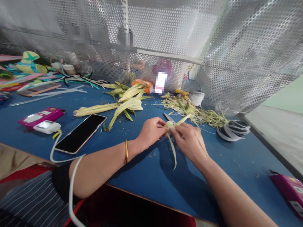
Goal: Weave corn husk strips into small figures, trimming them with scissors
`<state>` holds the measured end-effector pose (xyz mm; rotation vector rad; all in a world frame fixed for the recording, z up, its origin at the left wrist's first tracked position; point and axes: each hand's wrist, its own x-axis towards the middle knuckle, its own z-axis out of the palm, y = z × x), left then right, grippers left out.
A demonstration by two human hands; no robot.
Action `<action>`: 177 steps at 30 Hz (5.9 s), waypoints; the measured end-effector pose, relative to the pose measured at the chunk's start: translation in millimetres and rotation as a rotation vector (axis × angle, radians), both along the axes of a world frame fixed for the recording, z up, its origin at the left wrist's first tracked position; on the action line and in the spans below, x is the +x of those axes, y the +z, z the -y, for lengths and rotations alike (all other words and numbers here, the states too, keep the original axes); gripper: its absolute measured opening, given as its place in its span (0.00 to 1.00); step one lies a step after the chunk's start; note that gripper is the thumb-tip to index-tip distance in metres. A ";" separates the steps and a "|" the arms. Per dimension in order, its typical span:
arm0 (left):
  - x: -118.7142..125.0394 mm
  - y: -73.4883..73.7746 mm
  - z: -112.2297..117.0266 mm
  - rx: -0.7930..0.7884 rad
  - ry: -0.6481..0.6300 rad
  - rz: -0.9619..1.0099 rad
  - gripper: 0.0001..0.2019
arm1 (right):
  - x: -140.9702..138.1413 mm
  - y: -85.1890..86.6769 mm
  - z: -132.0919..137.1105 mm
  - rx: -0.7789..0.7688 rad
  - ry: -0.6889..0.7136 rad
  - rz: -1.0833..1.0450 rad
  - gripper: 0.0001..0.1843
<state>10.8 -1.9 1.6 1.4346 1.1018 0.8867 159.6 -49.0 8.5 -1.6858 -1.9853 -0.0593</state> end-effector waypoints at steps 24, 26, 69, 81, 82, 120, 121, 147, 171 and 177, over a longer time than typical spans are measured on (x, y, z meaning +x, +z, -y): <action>-0.9 -6.2 0.2 0.136 -0.052 -0.023 0.05 | 0.4 -7.3 -3.8 0.084 -0.063 -0.317 0.11; -1.6 -6.6 -0.7 0.178 -0.058 -0.048 0.05 | 0.0 -3.9 -2.9 0.055 0.021 -0.283 0.11; -9.5 4.8 4.4 -0.057 -0.767 -0.026 0.07 | 12.5 5.3 -17.9 0.035 0.018 -1.404 0.18; -3.8 5.3 10.4 -0.265 -0.587 0.042 0.10 | 4.7 1.5 -14.7 0.040 0.204 -1.364 0.15; -2.9 4.2 11.0 -0.272 -0.580 0.037 0.11 | 3.6 0.8 -13.7 0.029 0.233 -1.360 0.15; -9.1 16.1 -7.9 -0.250 -0.082 0.301 0.05 | 17.8 6.9 -3.1 -0.195 0.072 -0.157 0.18; -9.7 15.6 -8.6 -0.266 -0.085 0.316 0.05 | 17.2 5.2 -4.2 -0.149 0.083 -0.130 0.17; -8.8 13.1 -4.8 -0.187 -0.136 0.292 0.12 | -2.2 -1.1 4.4 0.495 0.524 0.433 0.14; -13.9 15.2 -10.1 -0.244 -0.086 0.321 0.11 | -6.2 -0.7 10.7 0.465 0.559 0.119 0.15; -15.0 16.7 -10.2 -0.376 -0.187 0.331 0.19 | 7.7 0.5 -1.2 0.316 0.104 -0.165 0.08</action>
